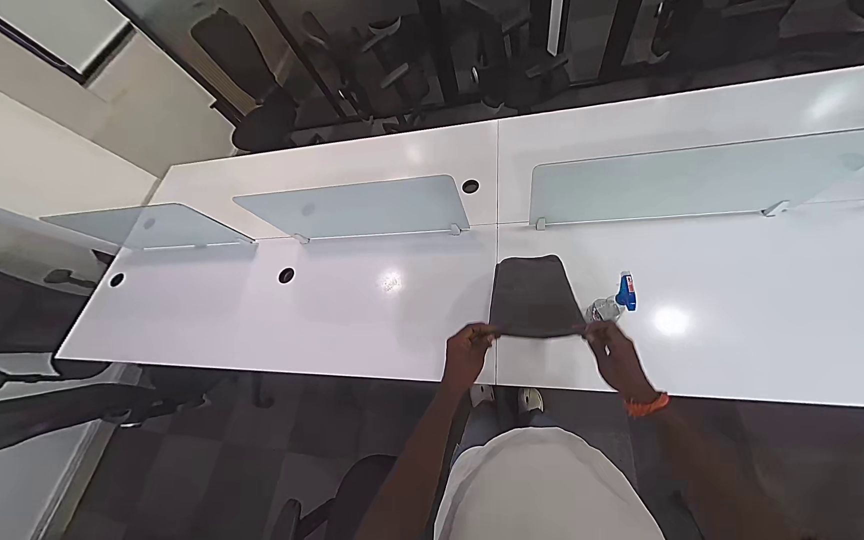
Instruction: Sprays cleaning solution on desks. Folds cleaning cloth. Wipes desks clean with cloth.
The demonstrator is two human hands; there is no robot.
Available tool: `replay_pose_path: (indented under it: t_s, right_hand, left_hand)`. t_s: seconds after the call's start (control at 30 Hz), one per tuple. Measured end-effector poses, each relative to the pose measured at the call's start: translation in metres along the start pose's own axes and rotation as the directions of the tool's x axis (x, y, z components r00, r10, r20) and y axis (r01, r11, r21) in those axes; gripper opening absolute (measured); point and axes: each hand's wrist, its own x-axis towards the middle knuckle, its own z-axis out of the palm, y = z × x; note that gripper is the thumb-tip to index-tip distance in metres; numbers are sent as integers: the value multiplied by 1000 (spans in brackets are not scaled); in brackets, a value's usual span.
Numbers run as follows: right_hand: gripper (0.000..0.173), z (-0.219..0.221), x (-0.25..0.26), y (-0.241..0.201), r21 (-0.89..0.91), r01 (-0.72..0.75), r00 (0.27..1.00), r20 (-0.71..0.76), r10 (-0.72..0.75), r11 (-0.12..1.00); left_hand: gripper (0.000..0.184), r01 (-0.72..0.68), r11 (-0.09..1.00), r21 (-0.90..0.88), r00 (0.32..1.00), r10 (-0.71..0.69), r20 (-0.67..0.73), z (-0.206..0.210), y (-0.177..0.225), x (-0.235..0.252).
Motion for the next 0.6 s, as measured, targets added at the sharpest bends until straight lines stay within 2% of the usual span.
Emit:
replay_pose_path:
  t_s: [0.07,0.13,0.27,0.37,0.43,0.6]
  right_hand:
    - [26,27,-41,41,-63,-159,977,136,166,985]
    - [26,53,-80,86,-186,-293,909,249,333,938]
    - [28,80,-138,132,-381,-421,762,345,549,823]
    - [27,85,-158,134,-440,-497,663,363,654,748]
    - [25,85,-166,132,-447,-498,644,383,662,743]
    - [28,81,-142,134,-451,-484,618,430,658,750]
  left_hand:
    - [19,193,980,48,981,-194,22,3,-64,-26]
    - [20,338,921,194,927,-361,99,5,-124,-51]
    - [22,365,854,371,835,-477,275,3,-198,-82]
    - [22,388,822,418,745,-546,383,-3,-217,-90]
    - [23,398,814,423,692,-569,443,-6,-216,-90]
    - [24,412,799,439,613,-599,515,-8,-210,-57]
